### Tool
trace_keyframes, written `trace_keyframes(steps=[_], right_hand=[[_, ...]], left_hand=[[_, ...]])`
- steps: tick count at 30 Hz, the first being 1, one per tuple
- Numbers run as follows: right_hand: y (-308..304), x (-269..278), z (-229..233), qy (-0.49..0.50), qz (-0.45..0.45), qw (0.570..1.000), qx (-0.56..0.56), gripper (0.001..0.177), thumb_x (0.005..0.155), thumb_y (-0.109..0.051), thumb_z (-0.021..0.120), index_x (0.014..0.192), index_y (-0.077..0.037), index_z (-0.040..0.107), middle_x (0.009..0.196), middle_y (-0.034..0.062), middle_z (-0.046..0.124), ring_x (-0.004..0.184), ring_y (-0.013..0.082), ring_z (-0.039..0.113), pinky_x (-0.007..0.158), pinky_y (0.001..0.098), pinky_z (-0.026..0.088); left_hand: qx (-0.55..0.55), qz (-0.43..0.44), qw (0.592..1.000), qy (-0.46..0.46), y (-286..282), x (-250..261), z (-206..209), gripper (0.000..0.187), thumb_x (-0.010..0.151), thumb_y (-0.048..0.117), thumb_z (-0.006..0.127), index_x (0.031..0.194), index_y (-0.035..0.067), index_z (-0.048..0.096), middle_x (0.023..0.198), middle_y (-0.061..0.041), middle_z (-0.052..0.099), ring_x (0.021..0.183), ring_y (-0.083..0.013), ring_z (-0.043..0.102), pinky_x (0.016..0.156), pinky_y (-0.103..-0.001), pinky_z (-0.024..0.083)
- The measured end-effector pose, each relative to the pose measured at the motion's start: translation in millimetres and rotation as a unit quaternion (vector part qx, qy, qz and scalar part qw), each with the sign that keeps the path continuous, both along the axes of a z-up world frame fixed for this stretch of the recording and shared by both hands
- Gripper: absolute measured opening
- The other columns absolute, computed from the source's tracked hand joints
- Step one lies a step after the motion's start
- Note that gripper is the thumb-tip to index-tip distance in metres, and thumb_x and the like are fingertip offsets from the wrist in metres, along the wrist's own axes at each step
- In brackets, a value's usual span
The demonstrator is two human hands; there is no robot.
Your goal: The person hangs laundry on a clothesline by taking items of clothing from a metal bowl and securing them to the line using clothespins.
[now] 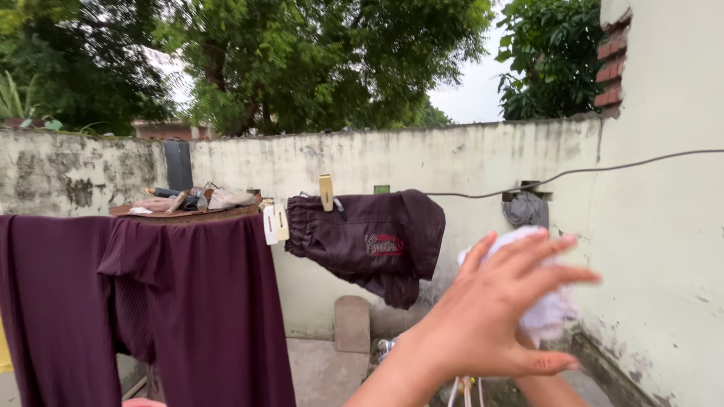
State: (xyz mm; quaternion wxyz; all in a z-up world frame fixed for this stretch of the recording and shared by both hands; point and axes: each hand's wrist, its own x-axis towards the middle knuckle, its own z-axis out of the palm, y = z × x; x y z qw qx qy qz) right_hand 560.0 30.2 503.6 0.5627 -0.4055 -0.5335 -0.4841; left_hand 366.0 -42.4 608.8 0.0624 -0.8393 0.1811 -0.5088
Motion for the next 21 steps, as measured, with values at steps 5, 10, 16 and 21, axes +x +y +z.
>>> trace_keyframes(steps=[5,10,16,21], right_hand=[[27,28,106,-0.052,0.002,0.998,0.022,0.038,0.104,-0.024,0.051,0.136,-0.01,0.064,0.141,0.0179,0.061,0.136,0.0384,0.053,0.114,0.0524,0.036],[66,40,184,-0.052,-0.012,0.991,-0.122,0.044,0.102,-0.037,0.051,0.132,-0.007,0.063,0.132,0.0179,0.064,0.128,0.0383,0.056,0.1,0.0508,0.043],[86,41,167,0.05,-0.098,0.883,-0.455,0.045,0.094,-0.052,0.046,0.122,-0.028,0.073,0.111,0.0099,0.076,0.105,0.0358,0.068,0.088,0.0498,0.053],[88,52,121,-0.024,-0.169,0.92,-0.353,0.053,0.101,-0.058,0.048,0.087,-0.017,0.078,0.08,0.0126,0.074,0.08,0.0361,0.072,0.074,0.0499,0.055]], left_hand=[[-0.153,0.023,0.981,-0.114,78,25,29,0.051,0.095,0.024,0.068,0.142,0.007,0.057,0.149,-0.014,0.062,0.14,-0.0317,0.059,0.123,-0.044,0.045],[-0.094,0.32,0.925,-0.18,173,42,48,0.061,0.084,0.023,0.073,0.139,0.007,0.054,0.136,-0.015,0.062,0.131,-0.0349,0.051,0.116,-0.048,0.032],[-0.134,0.421,0.893,-0.085,227,43,15,0.073,0.076,0.034,0.081,0.136,0.006,0.051,0.133,-0.012,0.061,0.132,-0.0291,0.049,0.12,-0.051,0.02],[-0.116,0.447,0.885,-0.059,235,46,-16,0.065,0.079,0.035,0.081,0.132,0.008,0.055,0.124,-0.009,0.062,0.126,-0.029,0.052,0.119,-0.049,0.026]])
